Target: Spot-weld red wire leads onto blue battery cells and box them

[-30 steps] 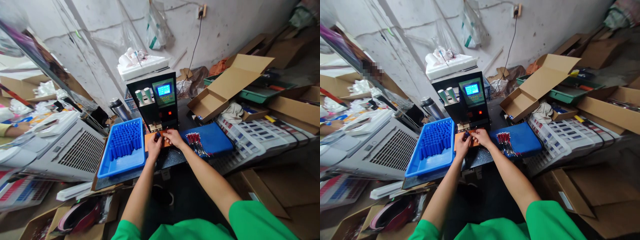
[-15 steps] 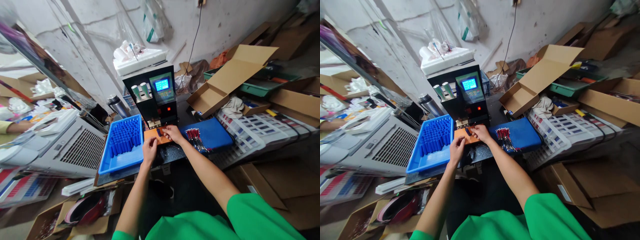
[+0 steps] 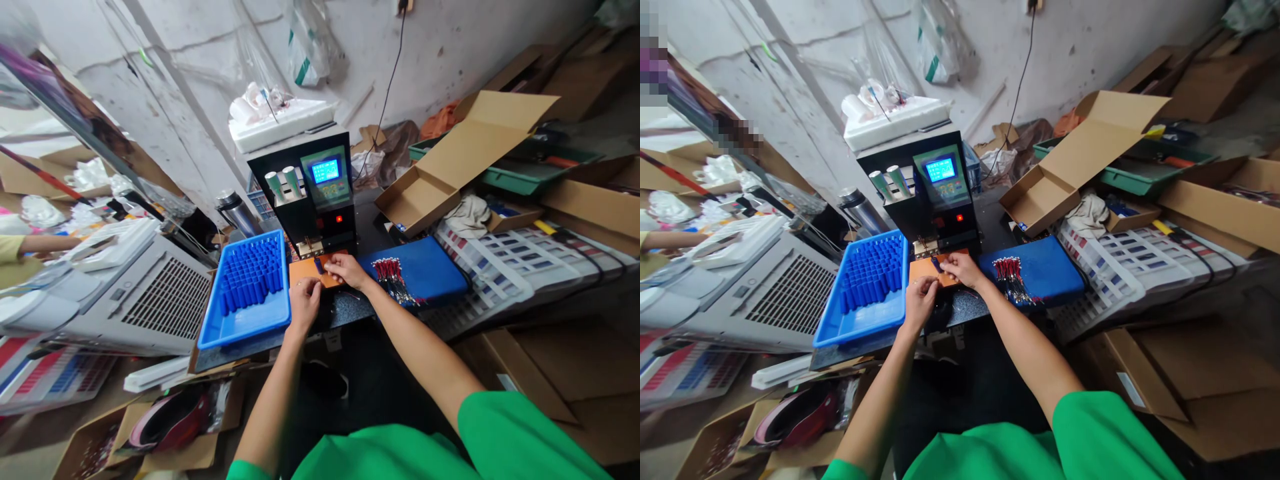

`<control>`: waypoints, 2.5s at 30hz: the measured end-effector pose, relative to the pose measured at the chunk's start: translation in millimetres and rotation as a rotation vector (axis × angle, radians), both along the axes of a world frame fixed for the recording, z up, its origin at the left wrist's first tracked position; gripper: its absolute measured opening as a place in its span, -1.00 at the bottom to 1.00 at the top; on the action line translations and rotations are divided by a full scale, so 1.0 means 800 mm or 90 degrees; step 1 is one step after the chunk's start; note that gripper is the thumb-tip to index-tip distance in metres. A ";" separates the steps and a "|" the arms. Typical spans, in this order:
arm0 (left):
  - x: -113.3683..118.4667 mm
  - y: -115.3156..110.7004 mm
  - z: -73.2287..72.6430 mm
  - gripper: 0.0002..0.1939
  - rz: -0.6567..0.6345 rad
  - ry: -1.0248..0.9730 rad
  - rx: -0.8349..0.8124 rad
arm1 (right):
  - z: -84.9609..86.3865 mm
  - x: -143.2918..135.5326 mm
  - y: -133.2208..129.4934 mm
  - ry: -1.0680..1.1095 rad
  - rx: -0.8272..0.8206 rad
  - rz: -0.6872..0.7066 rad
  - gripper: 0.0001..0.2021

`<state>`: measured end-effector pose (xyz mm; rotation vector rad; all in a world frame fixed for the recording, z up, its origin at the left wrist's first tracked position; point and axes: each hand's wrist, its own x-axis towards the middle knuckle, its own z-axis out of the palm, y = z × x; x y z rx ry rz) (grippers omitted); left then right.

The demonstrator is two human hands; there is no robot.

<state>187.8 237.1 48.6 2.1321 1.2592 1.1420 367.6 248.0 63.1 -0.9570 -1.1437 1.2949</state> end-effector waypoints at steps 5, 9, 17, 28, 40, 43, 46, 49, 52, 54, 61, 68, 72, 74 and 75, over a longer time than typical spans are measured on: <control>0.004 0.011 0.004 -0.78 -0.022 -0.030 -0.103 | -0.004 -0.003 -0.001 -0.081 0.094 0.023 -0.69; 0.009 0.015 0.009 -0.79 -0.011 -0.012 -0.129 | -0.011 -0.006 0.003 -0.072 0.075 0.041 -0.68; 0.008 0.004 0.006 -0.81 0.020 -0.047 0.054 | -0.004 -0.003 -0.002 -0.022 0.026 -0.021 -0.64; 0.016 0.026 -0.004 -0.53 -0.081 0.068 0.023 | -0.005 0.003 0.008 0.168 -0.064 -0.070 -0.52; 0.015 0.023 0.012 -0.67 0.046 -0.128 -0.060 | -0.003 0.000 0.010 0.157 -0.071 -0.096 -0.56; 0.016 0.030 0.018 -0.71 0.027 -0.097 -0.102 | -0.001 -0.001 0.011 0.135 -0.071 -0.103 -0.57; 0.017 0.040 0.019 -0.74 0.009 -0.055 -0.140 | 0.000 -0.002 0.011 0.127 -0.075 -0.114 -0.58; 0.019 0.050 0.015 -0.73 -0.006 -0.063 -0.157 | 0.001 -0.003 0.010 0.131 -0.078 -0.117 -0.60; 0.022 0.057 0.009 -0.70 -0.033 -0.107 -0.201 | 0.003 -0.003 0.010 0.131 -0.076 -0.119 -0.63; 0.024 0.056 0.005 -0.69 -0.034 -0.117 -0.214 | 0.003 -0.004 0.010 0.134 -0.079 -0.128 -0.63; 0.023 0.047 -0.002 -0.71 -0.012 -0.099 -0.154 | 0.007 -0.009 0.010 0.133 -0.093 -0.152 -0.65; 0.026 0.043 -0.001 -0.67 0.034 -0.054 -0.138 | 0.019 -0.020 0.008 0.140 -0.096 -0.170 -0.64; 0.026 0.039 0.002 -0.68 0.049 -0.028 -0.113 | 0.020 -0.029 0.010 0.131 -0.083 -0.169 -0.65; 0.026 0.037 0.002 -0.69 0.057 -0.022 -0.106 | 0.018 -0.033 0.012 0.118 -0.072 -0.164 -0.67; 0.026 0.037 0.003 -0.69 0.060 -0.021 -0.103 | 0.016 -0.034 0.012 0.111 -0.066 -0.163 -0.68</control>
